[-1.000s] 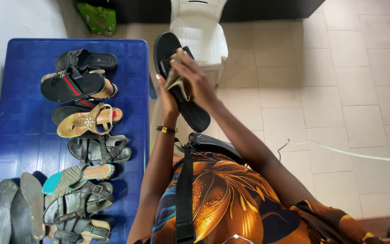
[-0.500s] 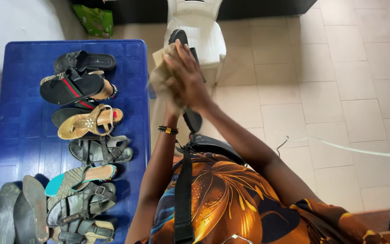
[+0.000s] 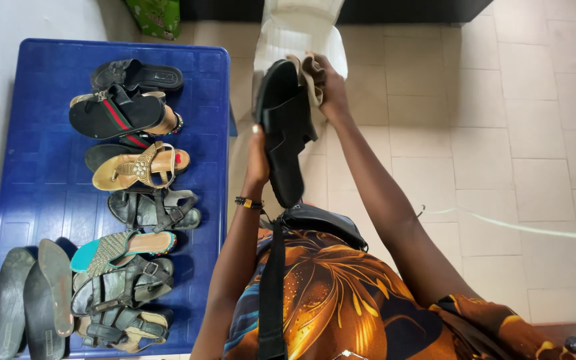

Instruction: The person wipes a pair of black slides with a cloth on a blue table, then places them on a wooden shoe rack. The person repeats the wiping and placement process for a second slide and adjusts other shoes on the rack.

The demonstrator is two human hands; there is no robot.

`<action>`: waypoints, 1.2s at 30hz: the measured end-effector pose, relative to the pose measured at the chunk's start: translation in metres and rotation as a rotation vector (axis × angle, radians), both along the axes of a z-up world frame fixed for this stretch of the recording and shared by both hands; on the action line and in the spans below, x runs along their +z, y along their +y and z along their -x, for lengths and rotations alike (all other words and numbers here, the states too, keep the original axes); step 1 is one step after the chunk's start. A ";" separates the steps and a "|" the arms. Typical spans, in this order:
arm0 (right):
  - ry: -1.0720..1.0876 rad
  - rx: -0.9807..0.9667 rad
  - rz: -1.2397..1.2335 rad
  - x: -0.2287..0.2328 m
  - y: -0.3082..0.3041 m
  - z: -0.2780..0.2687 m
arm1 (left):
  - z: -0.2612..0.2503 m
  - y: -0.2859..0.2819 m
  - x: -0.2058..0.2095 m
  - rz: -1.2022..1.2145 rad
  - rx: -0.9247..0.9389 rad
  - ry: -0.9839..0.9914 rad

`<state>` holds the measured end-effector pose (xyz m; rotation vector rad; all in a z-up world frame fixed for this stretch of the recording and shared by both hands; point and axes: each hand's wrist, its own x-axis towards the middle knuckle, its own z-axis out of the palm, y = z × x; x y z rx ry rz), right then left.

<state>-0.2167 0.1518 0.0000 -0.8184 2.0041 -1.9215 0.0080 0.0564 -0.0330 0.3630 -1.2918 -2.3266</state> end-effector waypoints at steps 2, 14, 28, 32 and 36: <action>0.009 0.060 0.031 -0.018 0.017 0.001 | -0.007 -0.004 0.007 -0.146 0.007 0.024; -0.650 0.146 0.020 -0.007 -0.001 -0.108 | -0.017 -0.002 -0.009 0.080 0.199 -0.110; -0.583 0.380 0.152 -0.037 -0.065 -0.128 | -0.114 -0.062 -0.102 -0.495 0.621 -0.106; -0.544 0.345 -0.098 -0.086 -0.088 -0.131 | -0.148 -0.054 -0.100 -0.470 0.743 -0.145; -0.334 0.357 -0.249 -0.095 -0.109 -0.159 | -0.172 -0.046 -0.111 -0.567 0.823 -0.180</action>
